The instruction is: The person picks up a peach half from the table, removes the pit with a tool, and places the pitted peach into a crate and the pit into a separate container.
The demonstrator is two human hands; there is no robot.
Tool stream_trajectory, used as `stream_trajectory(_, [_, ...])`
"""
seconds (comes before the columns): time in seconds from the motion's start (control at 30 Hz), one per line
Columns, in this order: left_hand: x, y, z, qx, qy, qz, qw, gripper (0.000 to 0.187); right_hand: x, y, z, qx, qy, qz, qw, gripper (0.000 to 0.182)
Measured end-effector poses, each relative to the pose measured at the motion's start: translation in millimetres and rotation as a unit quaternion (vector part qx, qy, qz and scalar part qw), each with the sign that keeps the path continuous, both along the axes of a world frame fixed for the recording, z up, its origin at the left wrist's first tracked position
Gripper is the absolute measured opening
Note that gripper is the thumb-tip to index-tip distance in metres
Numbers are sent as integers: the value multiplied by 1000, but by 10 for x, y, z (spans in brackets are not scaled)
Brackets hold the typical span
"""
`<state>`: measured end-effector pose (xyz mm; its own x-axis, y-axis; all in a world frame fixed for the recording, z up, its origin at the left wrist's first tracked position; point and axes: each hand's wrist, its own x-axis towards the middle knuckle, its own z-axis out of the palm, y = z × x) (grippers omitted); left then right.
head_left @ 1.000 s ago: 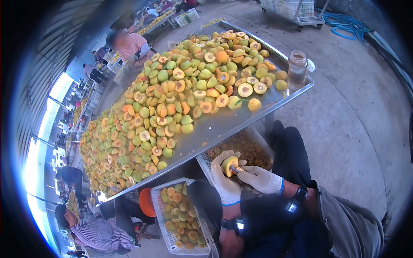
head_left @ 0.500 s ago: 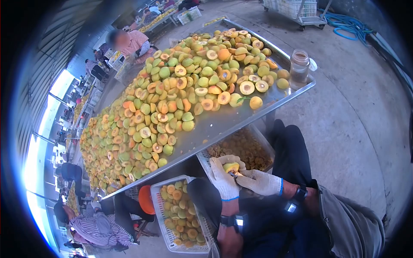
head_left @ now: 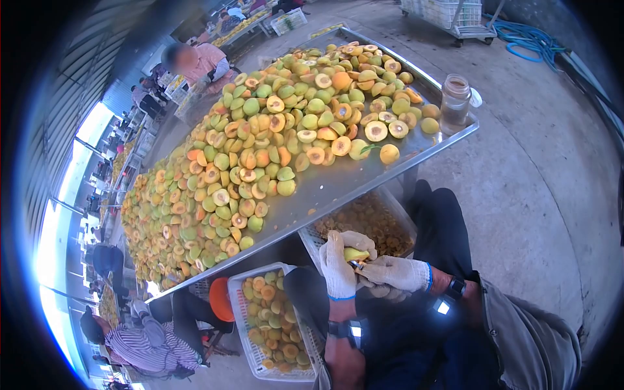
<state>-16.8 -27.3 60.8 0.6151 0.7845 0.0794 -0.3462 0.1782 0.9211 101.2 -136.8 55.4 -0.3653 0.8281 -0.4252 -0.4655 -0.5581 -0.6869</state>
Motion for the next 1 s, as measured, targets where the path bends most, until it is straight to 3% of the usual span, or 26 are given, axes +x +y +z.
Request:
stream_trajectory(0.07, [1, 26, -49, -22, -6, -7, 1000, 60, 24, 15, 1, -1, -30, -2, 1000, 42])
stream_trajectory(0.23, [-25, 41, -162, -71, -34, -60, 995, 58, 70, -25, -68, -17, 114, 26, 993, 40])
stream_trajectory(0.53, [39, 56, -357, -167, -116, -102, 974, 53, 109, -22, -279, 10, 157, 15, 987, 39])
stream_trajectory(0.6, [53, 85, -414, -382, -174, -33, 907, 51, 112, -10, -282, 5, 161, 11, 987, 39])
stream_trajectory(0.63, [55, 77, -428, -382, -174, -33, 907, 51, 113, -4, -285, 1, 164, 6, 986, 39])
stream_trajectory(0.7, [71, 38, -382, -245, -25, 74, 966, 52, 100, -11, -391, -10, 187, -18, 982, 39])
stream_trajectory(0.77, [57, 106, -531, -228, -50, 105, 967, 50, 91, 16, -394, -20, 208, -36, 977, 40])
stream_trajectory(0.83, [15, 163, -667, -213, -77, 136, 964, 49, 121, 52, -308, -48, 105, -115, 987, 42])
stream_trajectory(0.87, [-30, 218, -634, -208, -66, 155, 964, 47, 42, 120, -287, -51, -53, -169, 983, 43])
stream_trajectory(0.9, [-98, 270, -607, -203, -56, 178, 961, 46, 41, 124, -290, -52, -55, -158, 985, 43])
stream_trajectory(1.0, [-384, 393, -393, -199, -94, 218, 951, 40, 84, 208, -459, -96, 62, -287, 951, 45])
